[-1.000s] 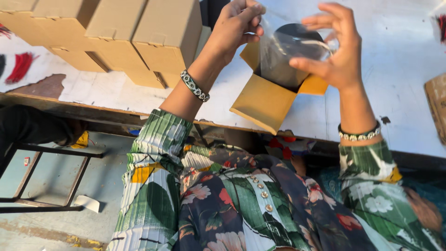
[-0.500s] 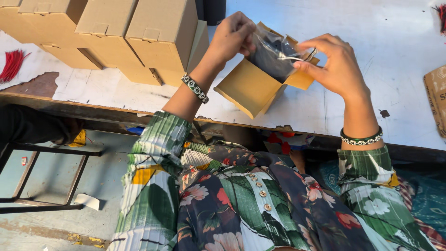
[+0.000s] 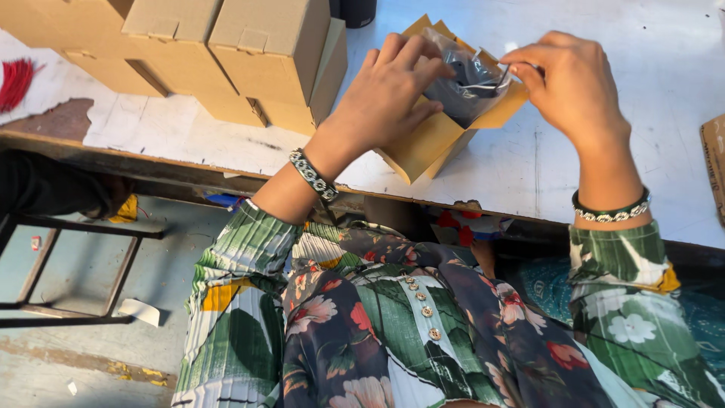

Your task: The person places a black cylindrical object wrapped in a clear plastic bag into a small cardboard box, then folds and closes the box flaps. This is repeated for multiple items.

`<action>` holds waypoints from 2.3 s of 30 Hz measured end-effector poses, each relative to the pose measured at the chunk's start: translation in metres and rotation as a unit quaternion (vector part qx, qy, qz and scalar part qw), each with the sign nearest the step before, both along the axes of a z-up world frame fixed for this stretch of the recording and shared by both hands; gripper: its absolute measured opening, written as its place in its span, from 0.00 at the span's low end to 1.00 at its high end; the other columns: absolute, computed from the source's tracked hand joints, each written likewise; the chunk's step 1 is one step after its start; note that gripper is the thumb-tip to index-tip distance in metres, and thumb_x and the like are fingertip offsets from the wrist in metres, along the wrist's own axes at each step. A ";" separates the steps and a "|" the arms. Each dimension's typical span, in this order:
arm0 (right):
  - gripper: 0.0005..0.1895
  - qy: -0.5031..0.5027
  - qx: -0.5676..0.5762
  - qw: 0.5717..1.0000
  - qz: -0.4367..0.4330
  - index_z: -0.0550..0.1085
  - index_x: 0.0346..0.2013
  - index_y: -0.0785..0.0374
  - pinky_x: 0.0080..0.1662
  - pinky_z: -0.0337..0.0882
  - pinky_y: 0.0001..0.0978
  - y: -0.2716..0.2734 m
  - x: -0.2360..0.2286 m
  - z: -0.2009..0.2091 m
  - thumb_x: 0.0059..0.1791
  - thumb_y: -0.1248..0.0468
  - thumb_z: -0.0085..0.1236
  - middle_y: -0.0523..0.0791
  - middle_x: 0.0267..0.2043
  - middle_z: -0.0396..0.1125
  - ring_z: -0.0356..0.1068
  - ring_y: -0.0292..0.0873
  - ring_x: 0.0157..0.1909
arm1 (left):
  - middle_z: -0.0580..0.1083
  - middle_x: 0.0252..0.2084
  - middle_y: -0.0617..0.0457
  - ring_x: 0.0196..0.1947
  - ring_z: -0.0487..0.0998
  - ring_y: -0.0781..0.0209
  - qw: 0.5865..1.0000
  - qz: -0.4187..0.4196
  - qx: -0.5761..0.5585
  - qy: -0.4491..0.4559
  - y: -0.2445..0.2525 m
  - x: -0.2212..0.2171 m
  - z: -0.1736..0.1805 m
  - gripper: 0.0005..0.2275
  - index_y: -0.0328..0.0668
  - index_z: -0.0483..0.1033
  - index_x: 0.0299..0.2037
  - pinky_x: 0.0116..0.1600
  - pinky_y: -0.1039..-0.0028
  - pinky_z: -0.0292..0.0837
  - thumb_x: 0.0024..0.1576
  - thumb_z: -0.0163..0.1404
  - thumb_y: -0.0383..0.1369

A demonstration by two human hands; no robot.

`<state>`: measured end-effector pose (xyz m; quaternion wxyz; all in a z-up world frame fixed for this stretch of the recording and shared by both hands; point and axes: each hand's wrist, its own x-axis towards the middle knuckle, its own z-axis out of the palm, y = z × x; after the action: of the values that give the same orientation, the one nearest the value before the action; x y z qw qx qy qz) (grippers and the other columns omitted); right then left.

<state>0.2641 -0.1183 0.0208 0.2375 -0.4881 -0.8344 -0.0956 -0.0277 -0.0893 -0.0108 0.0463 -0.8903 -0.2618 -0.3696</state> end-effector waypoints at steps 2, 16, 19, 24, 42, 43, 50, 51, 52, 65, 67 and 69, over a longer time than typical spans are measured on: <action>0.06 0.021 -0.009 0.997 0.067 0.82 0.50 0.60 0.47 0.73 0.37 0.006 -0.006 0.012 0.58 0.68 0.63 0.48 0.42 0.74 0.73 0.45 0.41 | 0.65 0.56 0.53 0.56 0.65 0.50 0.998 0.055 0.006 -0.007 0.001 0.001 -0.002 0.16 0.51 0.77 0.50 0.51 0.58 0.67 0.53 0.64 0.36; 0.04 -0.089 -0.063 0.986 0.129 0.83 0.38 0.60 0.44 0.73 0.43 0.060 -0.074 0.010 0.48 0.68 0.65 0.52 0.35 0.74 0.73 0.55 0.38 | 0.68 0.43 0.55 0.42 0.77 0.54 0.995 0.069 0.005 -0.078 0.018 0.009 -0.014 0.05 0.52 0.75 0.41 0.45 0.62 0.70 0.60 0.57 0.31; 0.10 -0.051 -0.137 0.986 0.077 0.81 0.43 0.60 0.42 0.73 0.44 0.070 -0.078 0.007 0.47 0.67 0.62 0.52 0.34 0.72 0.73 0.54 0.35 | 0.70 0.42 0.55 0.39 0.78 0.50 0.993 0.071 -0.026 -0.087 0.017 0.009 -0.013 0.04 0.51 0.74 0.40 0.44 0.61 0.73 0.60 0.56 0.31; 0.09 -0.100 -0.090 0.983 0.128 0.82 0.39 0.59 0.41 0.73 0.47 0.077 -0.079 0.002 0.44 0.66 0.63 0.49 0.35 0.73 0.73 0.55 0.38 | 0.71 0.41 0.54 0.36 0.79 0.47 0.987 0.045 -0.092 -0.121 0.009 -0.010 -0.010 0.04 0.52 0.76 0.42 0.40 0.58 0.73 0.60 0.56 0.34; 0.12 -0.016 -0.197 0.968 0.155 0.82 0.49 0.59 0.39 0.71 0.36 0.061 -0.048 0.008 0.51 0.63 0.62 0.50 0.38 0.76 0.74 0.47 0.34 | 0.79 0.44 0.52 0.43 0.82 0.65 0.823 0.038 -0.365 -0.433 -0.052 -0.059 -0.105 0.07 0.34 0.76 0.47 0.48 0.76 0.76 0.65 0.53 0.30; 0.12 -0.017 -0.206 0.966 0.158 0.83 0.48 0.59 0.39 0.71 0.36 0.062 -0.053 0.004 0.50 0.64 0.61 0.50 0.38 0.76 0.74 0.47 0.33 | 0.79 0.44 0.52 0.43 0.82 0.65 0.823 0.045 -0.372 -0.426 -0.053 -0.056 -0.106 0.07 0.34 0.76 0.48 0.47 0.76 0.76 0.65 0.53 0.30; 0.10 -0.044 -0.173 0.980 0.084 0.80 0.40 0.64 0.43 0.73 0.40 0.074 -0.084 -0.013 0.51 0.60 0.66 0.50 0.39 0.74 0.74 0.49 0.39 | 0.78 0.46 0.53 0.44 0.82 0.64 0.873 0.031 -0.290 -0.391 -0.051 -0.046 -0.070 0.04 0.36 0.76 0.46 0.49 0.74 0.79 0.65 0.52 0.27; 0.09 -0.050 -0.153 0.979 0.123 0.81 0.40 0.63 0.44 0.72 0.41 0.074 -0.082 -0.011 0.51 0.61 0.66 0.51 0.39 0.73 0.73 0.51 0.40 | 0.78 0.46 0.53 0.45 0.82 0.64 0.884 0.022 -0.271 -0.381 -0.049 -0.047 -0.061 0.03 0.36 0.77 0.46 0.49 0.74 0.79 0.65 0.52 0.27; 0.08 -0.058 -0.132 0.976 0.162 0.83 0.40 0.62 0.45 0.72 0.42 0.074 -0.078 -0.008 0.50 0.61 0.67 0.52 0.39 0.72 0.72 0.52 0.42 | 0.78 0.47 0.53 0.46 0.81 0.64 0.894 0.012 -0.250 -0.372 -0.046 -0.047 -0.053 0.03 0.37 0.77 0.46 0.49 0.74 0.79 0.66 0.53 0.27; 0.11 -0.023 -0.215 0.963 0.159 0.81 0.46 0.61 0.45 0.73 0.38 0.064 -0.064 0.008 0.49 0.70 0.60 0.46 0.38 0.72 0.73 0.44 0.39 | 0.79 0.44 0.54 0.43 0.81 0.66 0.826 0.047 -0.370 -0.422 -0.060 -0.047 -0.088 0.08 0.38 0.77 0.48 0.46 0.75 0.78 0.64 0.53 0.33; 0.05 0.049 -0.188 0.968 0.158 0.78 0.38 0.64 0.47 0.75 0.34 0.062 -0.079 0.006 0.50 0.66 0.65 0.45 0.38 0.75 0.77 0.40 0.41 | 0.79 0.44 0.54 0.43 0.81 0.66 0.826 0.043 -0.368 -0.425 -0.068 -0.048 -0.100 0.08 0.37 0.76 0.47 0.47 0.75 0.77 0.64 0.53 0.32; 0.07 0.007 -0.185 0.978 0.101 0.79 0.35 0.64 0.42 0.73 0.37 0.063 -0.092 0.004 0.45 0.66 0.69 0.47 0.33 0.76 0.76 0.44 0.35 | 0.79 0.43 0.54 0.43 0.81 0.67 0.826 0.046 -0.370 -0.423 -0.072 -0.051 -0.107 0.08 0.37 0.76 0.47 0.48 0.75 0.77 0.64 0.53 0.32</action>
<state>0.1723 -0.0551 0.0249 0.1572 -0.4374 -0.8810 0.0879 -0.0782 -0.1611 -0.1180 -0.3852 -0.5840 -0.4134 -0.5828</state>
